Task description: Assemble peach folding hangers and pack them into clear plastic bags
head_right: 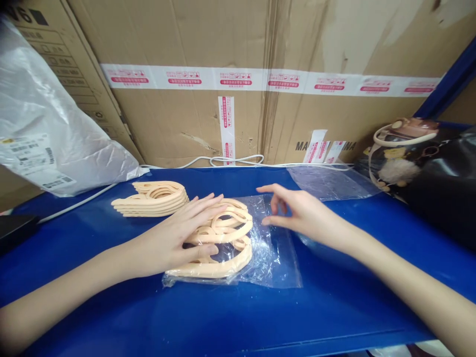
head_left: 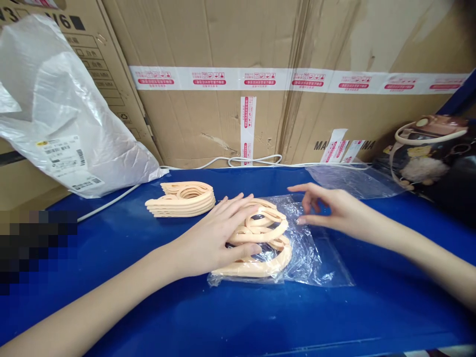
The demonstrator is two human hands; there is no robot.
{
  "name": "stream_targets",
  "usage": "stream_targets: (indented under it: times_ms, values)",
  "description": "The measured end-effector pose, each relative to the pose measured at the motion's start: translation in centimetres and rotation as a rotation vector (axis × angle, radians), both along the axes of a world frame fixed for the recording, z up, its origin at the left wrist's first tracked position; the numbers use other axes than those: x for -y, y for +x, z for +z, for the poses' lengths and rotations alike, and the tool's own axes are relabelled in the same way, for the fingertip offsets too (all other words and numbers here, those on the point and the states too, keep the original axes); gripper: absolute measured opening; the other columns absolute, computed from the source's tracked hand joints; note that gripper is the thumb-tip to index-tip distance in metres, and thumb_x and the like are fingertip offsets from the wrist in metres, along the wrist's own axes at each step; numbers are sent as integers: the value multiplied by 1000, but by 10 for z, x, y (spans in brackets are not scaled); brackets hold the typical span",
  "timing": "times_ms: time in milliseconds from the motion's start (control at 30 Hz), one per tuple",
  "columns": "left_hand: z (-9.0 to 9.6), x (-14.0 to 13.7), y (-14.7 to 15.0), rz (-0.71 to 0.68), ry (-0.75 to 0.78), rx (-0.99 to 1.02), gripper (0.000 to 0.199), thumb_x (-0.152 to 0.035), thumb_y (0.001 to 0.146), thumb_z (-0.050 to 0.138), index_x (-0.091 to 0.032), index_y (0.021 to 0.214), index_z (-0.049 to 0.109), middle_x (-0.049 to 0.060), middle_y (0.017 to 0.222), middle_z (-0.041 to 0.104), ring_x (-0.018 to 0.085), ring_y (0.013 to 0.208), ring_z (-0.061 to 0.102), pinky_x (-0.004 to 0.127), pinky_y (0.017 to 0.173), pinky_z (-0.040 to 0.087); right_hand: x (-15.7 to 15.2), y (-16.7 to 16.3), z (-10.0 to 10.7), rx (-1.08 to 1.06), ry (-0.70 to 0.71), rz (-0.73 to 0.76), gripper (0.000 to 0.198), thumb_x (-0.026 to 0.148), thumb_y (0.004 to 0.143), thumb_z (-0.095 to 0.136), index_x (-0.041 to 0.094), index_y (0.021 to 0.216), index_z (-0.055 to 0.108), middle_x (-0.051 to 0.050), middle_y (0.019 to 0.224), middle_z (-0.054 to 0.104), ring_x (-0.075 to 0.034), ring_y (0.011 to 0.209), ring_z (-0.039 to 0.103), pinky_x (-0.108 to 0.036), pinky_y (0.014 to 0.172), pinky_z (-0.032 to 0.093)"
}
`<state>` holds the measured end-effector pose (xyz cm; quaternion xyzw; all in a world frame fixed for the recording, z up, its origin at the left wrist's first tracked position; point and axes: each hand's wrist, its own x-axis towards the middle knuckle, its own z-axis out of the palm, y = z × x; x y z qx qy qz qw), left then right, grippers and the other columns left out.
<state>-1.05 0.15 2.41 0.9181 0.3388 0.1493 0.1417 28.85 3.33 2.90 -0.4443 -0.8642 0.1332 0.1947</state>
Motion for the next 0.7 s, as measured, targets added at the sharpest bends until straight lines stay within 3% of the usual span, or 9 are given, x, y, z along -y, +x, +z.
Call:
stream_targets:
  times_ms: [67, 133, 267, 400, 500, 633, 700]
  values:
    - [6, 7, 9, -36, 12, 9, 58, -54, 97, 52, -30, 148, 38, 4, 159, 34, 29, 150, 21, 54, 121, 20, -8, 14, 0, 29, 71, -159, 60, 61, 86, 60, 24, 132, 53, -2, 84, 67, -20, 65, 60, -34, 59, 43]
    - [10, 14, 21, -60, -1, -6, 58, -54, 97, 52, -26, 147, 41, 6, 157, 38, 27, 149, 26, 50, 121, 24, -13, 20, -3, 20, 21, -248, 61, 61, 86, 59, 22, 132, 51, -3, 81, 67, -21, 66, 61, -35, 61, 43]
    - [11, 21, 39, -55, -10, -51, 60, -53, 98, 49, -16, 145, 43, 12, 154, 41, 29, 144, 35, 49, 117, 32, -12, 8, -8, -286, -365, -92, 65, 51, 86, 62, 19, 139, 41, 2, 69, 63, -19, 64, 59, -33, 59, 44]
    - [4, 20, 45, -84, 62, 2, 45, -41, 102, 47, -17, 140, 46, 11, 148, 49, 27, 138, 43, 47, 113, 38, -3, -15, -3, -639, -396, -76, 63, 41, 84, 67, 21, 139, 43, 4, 66, 62, -15, 60, 57, -30, 57, 44]
    - [-2, 20, 46, -103, 121, 45, 42, -32, 99, 52, -16, 138, 45, 12, 143, 52, 26, 135, 46, 45, 112, 40, 0, -24, -3, -774, -472, -4, 57, 38, 90, 60, 21, 141, 42, -2, 82, 72, -19, 78, 67, -36, 73, 52]
    - [-7, 23, 48, -115, 420, 173, 48, -25, 95, 57, -11, 137, 41, 19, 151, 39, 28, 145, 31, 45, 115, 36, -4, -25, -9, -769, -518, 154, 56, 27, 90, 58, 25, 143, 41, -6, 107, 74, -23, 107, 67, -45, 97, 49]
    - [-8, 23, 50, -207, 602, 138, 36, -18, 97, 52, -14, 132, 47, 15, 149, 45, 27, 145, 31, 46, 119, 31, -6, -24, -9, -693, -475, 239, 61, 26, 87, 65, 27, 143, 41, -6, 112, 72, -23, 111, 66, -46, 101, 48]
